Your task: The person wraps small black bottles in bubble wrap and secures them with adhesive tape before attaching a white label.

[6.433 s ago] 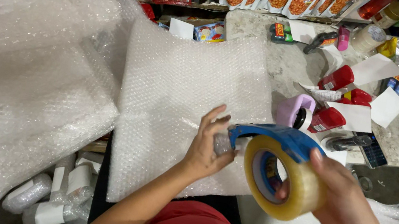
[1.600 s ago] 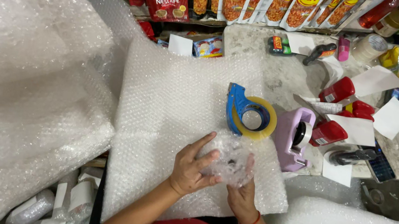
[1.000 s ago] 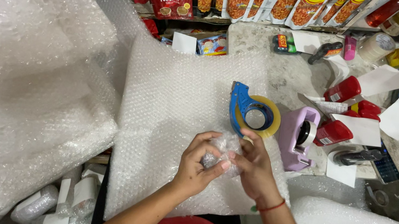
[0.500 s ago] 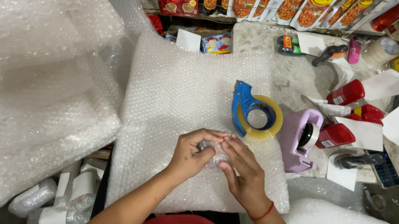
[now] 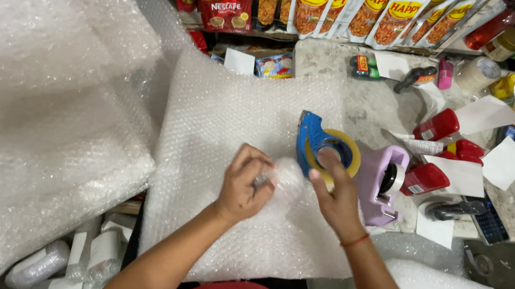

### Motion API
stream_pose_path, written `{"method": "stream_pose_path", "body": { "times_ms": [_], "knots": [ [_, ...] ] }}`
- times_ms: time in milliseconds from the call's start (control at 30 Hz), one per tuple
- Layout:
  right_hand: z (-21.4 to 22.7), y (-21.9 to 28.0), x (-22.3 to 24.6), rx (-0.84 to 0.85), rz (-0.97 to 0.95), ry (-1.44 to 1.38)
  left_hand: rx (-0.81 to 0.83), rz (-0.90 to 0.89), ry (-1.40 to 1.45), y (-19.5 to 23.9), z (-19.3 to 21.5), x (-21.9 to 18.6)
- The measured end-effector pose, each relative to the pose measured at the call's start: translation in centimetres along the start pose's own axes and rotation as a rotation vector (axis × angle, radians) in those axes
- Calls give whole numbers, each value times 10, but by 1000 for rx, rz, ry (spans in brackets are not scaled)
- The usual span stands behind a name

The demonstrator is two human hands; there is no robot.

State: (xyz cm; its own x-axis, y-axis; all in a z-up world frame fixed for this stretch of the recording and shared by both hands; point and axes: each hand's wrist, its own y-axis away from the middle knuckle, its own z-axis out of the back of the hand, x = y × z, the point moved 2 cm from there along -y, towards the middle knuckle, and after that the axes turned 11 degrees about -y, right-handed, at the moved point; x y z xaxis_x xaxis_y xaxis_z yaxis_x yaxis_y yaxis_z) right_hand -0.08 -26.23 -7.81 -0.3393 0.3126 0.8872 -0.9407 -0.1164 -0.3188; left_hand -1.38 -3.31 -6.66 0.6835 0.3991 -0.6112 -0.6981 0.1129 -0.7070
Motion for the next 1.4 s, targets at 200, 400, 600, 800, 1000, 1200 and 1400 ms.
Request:
{"method": "stream_pose_path", "body": {
  "times_ms": [200, 400, 600, 800, 1000, 1200, 1400],
  "knots": [
    [-8, -19, -55, 309, 140, 983, -42, 246, -106, 14, -7, 22],
    [34, -52, -7, 26, -402, 371, -111, 66, -109, 15, -10, 12],
    [79, -21, 119, 23, -566, -923, -109, -135, -211, 22, -15, -23],
    [69, -4, 142, 184, -825, -908, -110, -268, -344, 42, -33, -21],
    [77, 16, 139, 143, -854, -813, -139, -167, -132, 30, -42, -13],
    [57, 105, 113, -39, -749, -850, 55, 515, 511, 5, -25, 23],
    [40, 142, 99, -16, -748, -939, 66, 559, 642, 2, -22, 43]
  ]
}}
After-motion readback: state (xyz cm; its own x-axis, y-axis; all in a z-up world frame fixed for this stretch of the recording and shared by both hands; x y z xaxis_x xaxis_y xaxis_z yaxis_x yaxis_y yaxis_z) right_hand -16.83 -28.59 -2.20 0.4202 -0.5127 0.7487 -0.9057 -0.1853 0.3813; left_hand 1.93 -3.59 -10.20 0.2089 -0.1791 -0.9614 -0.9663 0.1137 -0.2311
